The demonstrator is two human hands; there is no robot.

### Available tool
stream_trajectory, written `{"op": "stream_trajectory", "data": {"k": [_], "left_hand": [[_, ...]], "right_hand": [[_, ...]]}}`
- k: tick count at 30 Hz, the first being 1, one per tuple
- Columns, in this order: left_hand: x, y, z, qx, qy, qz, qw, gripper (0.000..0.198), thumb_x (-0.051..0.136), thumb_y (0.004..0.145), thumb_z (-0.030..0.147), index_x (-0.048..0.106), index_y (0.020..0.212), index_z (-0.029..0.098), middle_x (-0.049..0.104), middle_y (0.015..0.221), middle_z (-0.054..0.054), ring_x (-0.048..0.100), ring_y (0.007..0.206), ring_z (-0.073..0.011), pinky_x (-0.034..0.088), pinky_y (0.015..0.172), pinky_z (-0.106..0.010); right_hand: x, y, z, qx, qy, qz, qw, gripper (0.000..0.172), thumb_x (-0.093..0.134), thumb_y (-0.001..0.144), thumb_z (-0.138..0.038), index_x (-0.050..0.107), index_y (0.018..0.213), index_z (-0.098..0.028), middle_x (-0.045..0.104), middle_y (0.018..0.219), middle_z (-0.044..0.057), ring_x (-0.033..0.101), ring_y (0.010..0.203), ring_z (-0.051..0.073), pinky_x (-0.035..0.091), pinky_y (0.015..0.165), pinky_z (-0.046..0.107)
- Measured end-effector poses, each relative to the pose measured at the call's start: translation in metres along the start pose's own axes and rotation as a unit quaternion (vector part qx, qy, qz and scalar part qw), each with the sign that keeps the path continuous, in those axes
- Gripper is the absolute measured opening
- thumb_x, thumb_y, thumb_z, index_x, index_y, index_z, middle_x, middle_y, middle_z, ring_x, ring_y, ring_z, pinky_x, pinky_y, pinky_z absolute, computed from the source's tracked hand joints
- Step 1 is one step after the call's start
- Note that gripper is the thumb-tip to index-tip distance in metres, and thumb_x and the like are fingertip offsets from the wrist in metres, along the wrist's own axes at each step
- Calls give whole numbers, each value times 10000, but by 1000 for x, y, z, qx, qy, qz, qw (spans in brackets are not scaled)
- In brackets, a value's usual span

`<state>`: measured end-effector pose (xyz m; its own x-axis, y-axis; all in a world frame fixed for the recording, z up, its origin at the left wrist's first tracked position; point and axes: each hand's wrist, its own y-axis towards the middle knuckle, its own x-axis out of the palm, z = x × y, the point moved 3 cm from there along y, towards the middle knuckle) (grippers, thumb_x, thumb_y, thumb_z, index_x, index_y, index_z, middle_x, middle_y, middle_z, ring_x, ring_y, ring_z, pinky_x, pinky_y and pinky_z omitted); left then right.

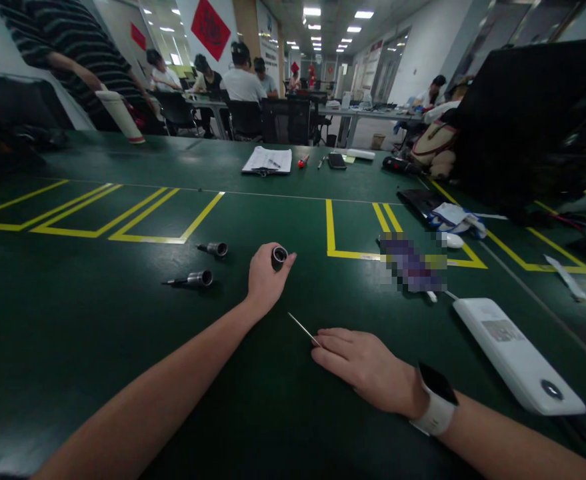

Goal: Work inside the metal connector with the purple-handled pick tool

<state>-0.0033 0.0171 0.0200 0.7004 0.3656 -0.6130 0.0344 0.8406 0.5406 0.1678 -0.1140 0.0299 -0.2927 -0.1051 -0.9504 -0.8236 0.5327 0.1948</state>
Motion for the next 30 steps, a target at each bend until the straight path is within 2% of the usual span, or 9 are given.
{"op": "stream_trajectory", "data": {"k": [6,10,16,19,21,23,25,27,30], "left_hand": [[-2,-4,11,59,69,-26,996,328,509,826,465,560,908,152,593,902,-63,513,876,-217,403,774,-345],[-1,-9,16,54,14,-49,997,339,533,816,451,557,993,164,565,992,-68,531,851,-189,433,702,-296],[1,-10,20,-47,-153,-55,986,334,605,762,424,558,977,172,587,858,-23,567,757,-160,454,648,-273],[0,-13,26,-143,-278,-61,948,347,670,703,380,557,949,163,591,817,-9,581,673,-136,467,579,-254],[-4,-17,31,-208,-335,-48,918,365,705,666,325,559,954,153,601,832,-16,598,679,-136,478,564,-246],[-9,-22,38,-261,-379,-46,886,356,724,643,269,571,942,149,612,867,-23,618,719,-140,502,613,-257],[-14,-28,46,-312,-429,-42,847,334,720,640,201,584,941,151,620,901,-27,628,770,-144,519,695,-276],[-17,-34,53,-349,-473,-42,808,313,695,654,145,594,951,154,628,926,-33,637,820,-156,523,761,-296],[-21,-41,62,-373,-524,-42,765,307,649,677,87,603,972,157,642,939,-44,646,866,-183,521,810,-318]], "right_hand": [[-2,-15,7,41,-9,34,999,277,317,923,-124,518,1114,-148,623,1075,121,549,1006,215,509,795,343],[-3,-14,7,32,0,50,998,263,335,915,-108,542,1072,-147,640,968,112,556,938,202,497,750,332],[-2,-12,-2,-33,14,23,999,261,362,893,-84,546,1071,-134,642,983,108,565,884,194,489,736,328],[-6,-15,-1,-32,67,47,996,310,414,847,-46,537,1120,-128,617,1110,121,550,999,208,484,800,341],[-15,-20,0,-20,134,109,985,331,447,839,-53,537,1146,-136,618,1126,116,548,1028,201,476,833,342],[-26,-25,3,20,219,189,957,315,483,846,-93,556,1146,-154,646,1066,105,573,981,191,477,823,341],[-32,-31,9,94,314,253,910,233,510,854,-154,621,1058,-172,673,959,85,601,895,186,480,796,342],[-32,-36,17,172,416,294,843,177,508,870,-228,679,841,-190,679,763,39,613,754,166,469,817,356],[-24,-39,26,276,535,306,738,326,521,866,-324,631,588,-195,554,482,-31,564,567,126,442,866,360]]}}
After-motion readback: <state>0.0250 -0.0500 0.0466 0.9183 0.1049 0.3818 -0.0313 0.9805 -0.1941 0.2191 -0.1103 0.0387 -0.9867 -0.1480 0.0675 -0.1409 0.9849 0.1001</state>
